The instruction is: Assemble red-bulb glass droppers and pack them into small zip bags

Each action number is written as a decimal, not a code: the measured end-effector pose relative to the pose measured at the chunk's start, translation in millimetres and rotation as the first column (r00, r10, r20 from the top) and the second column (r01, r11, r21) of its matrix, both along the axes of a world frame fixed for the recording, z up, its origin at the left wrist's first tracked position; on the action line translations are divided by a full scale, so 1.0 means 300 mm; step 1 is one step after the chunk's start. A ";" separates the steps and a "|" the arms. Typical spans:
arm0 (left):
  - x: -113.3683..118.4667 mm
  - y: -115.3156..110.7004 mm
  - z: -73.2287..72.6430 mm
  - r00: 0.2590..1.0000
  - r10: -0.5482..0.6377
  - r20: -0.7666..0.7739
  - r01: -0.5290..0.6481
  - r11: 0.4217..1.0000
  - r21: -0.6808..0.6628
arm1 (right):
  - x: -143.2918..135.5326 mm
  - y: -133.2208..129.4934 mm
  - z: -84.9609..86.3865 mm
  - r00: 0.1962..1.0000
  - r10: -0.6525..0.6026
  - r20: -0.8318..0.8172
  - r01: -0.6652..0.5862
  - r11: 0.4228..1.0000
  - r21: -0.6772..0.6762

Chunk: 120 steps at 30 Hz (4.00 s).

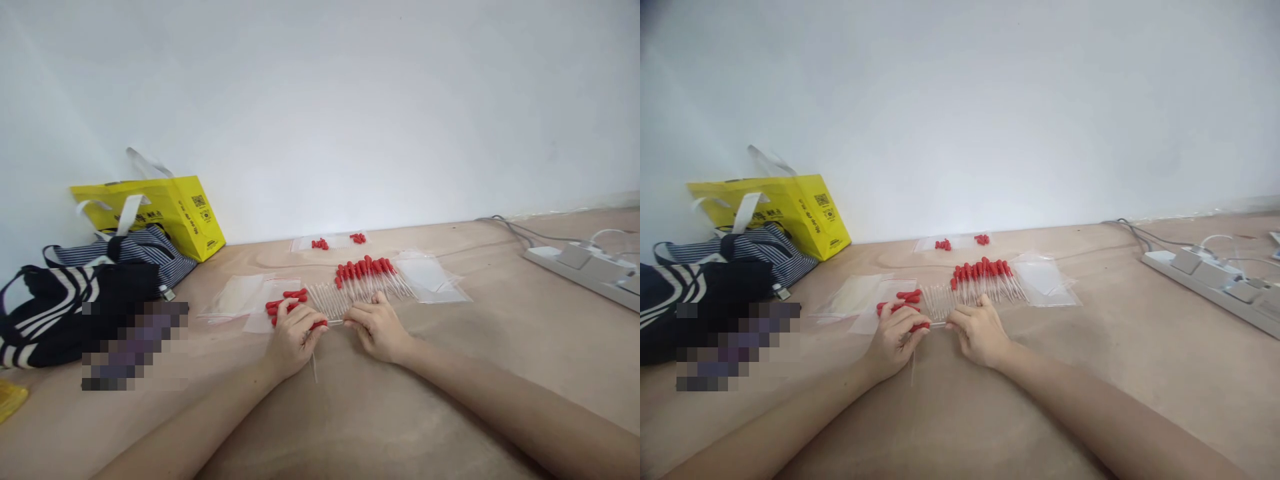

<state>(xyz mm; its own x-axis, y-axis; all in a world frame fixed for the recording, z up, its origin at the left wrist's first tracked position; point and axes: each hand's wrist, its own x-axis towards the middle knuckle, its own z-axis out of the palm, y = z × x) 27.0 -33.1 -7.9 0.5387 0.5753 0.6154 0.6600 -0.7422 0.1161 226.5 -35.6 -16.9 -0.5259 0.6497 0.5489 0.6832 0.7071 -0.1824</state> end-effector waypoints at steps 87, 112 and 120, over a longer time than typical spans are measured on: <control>-0.125 0.319 0.115 0.807 0.471 -0.357 -0.590 0.675 -0.444 | 0.029 -0.028 -0.050 0.976 -0.180 -0.124 0.152 0.966 -0.209; 0.002 -0.016 -0.009 0.994 0.108 -0.021 -0.110 0.981 -0.160 | -0.001 -0.045 -0.016 0.990 -0.080 -0.115 0.069 0.992 -0.102; 0.002 -0.012 -0.009 0.996 0.083 0.012 -0.080 0.983 -0.167 | -0.011 -0.051 -0.010 0.989 -0.072 -0.127 0.058 0.992 -0.113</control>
<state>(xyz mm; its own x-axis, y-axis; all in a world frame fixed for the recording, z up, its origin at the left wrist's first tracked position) 27.5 -36.8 -10.5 0.4751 0.7119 0.5172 0.7141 -0.6554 0.2460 223.2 -50.9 -19.9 -0.4094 0.7398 0.5339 0.6922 0.6331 -0.3466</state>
